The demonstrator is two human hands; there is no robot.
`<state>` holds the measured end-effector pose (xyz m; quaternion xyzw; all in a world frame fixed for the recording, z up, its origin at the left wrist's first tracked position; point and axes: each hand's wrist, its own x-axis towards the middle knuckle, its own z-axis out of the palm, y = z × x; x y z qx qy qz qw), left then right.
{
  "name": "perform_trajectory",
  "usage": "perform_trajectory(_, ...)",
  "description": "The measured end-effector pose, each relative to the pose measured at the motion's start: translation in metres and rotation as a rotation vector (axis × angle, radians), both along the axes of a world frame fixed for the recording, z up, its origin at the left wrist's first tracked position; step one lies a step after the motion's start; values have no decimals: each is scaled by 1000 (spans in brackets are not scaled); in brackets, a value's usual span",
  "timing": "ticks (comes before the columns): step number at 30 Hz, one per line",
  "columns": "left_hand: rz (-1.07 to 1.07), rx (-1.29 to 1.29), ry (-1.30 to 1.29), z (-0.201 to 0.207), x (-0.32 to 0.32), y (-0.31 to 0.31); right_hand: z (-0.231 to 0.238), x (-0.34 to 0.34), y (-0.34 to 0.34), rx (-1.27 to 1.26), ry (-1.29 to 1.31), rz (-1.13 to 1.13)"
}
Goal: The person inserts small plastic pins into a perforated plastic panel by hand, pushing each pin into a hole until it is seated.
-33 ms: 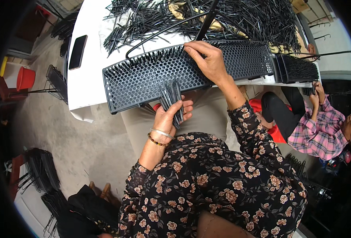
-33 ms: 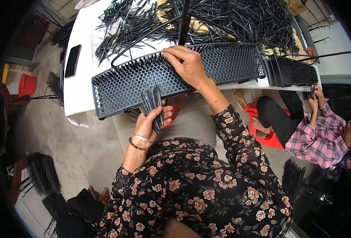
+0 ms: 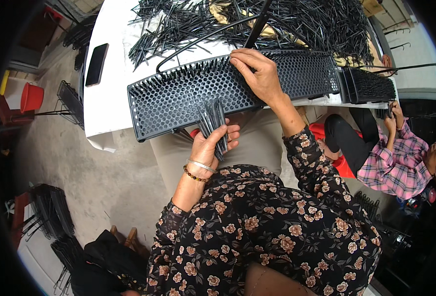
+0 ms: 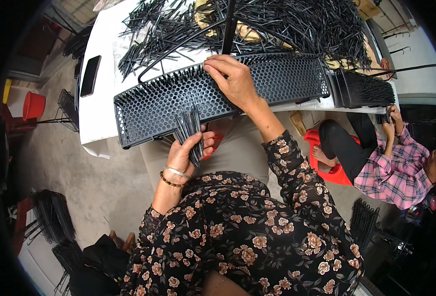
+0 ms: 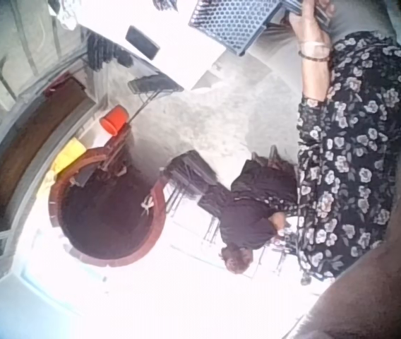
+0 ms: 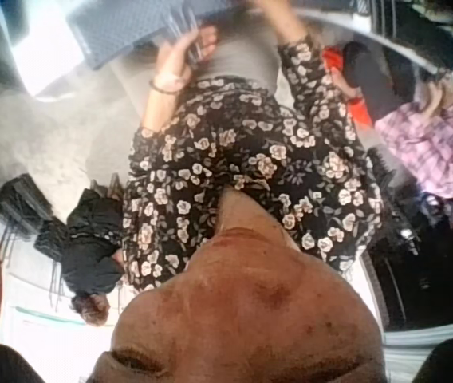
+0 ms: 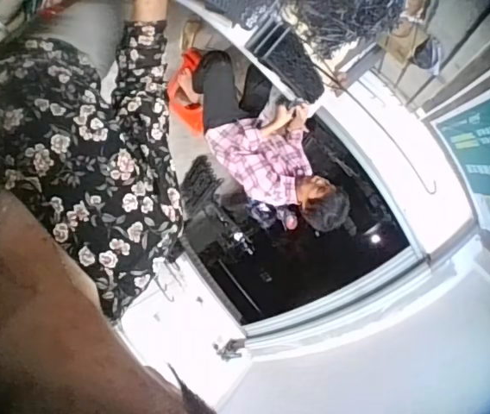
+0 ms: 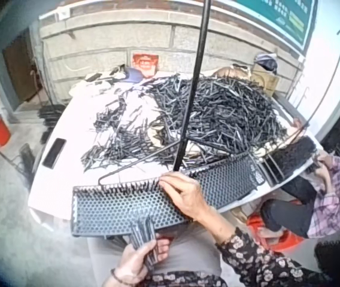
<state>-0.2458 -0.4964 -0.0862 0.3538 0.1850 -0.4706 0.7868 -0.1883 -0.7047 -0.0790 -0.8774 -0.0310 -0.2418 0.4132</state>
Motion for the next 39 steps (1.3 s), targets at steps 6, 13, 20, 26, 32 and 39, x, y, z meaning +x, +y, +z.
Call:
perform_trajectory(6,2,22,-44,6,-1,2,12,-4,7,-148,-146,-87)
perform_trajectory(13,47,-20,-162,16,3,9,21,-40,48,577,669,134)
perform_trajectory(20,113,28,-146,19,7,22,27,-33,65,584,790,128)
perform_trajectory(26,183,76,-165,17,8,41,32,-21,85,652,881,174)
perform_trajectory(32,278,101,-90,11,3,69,48,24,113,644,415,174)
perform_trajectory(39,327,78,-29,13,2,91,15,76,175,427,104,242)
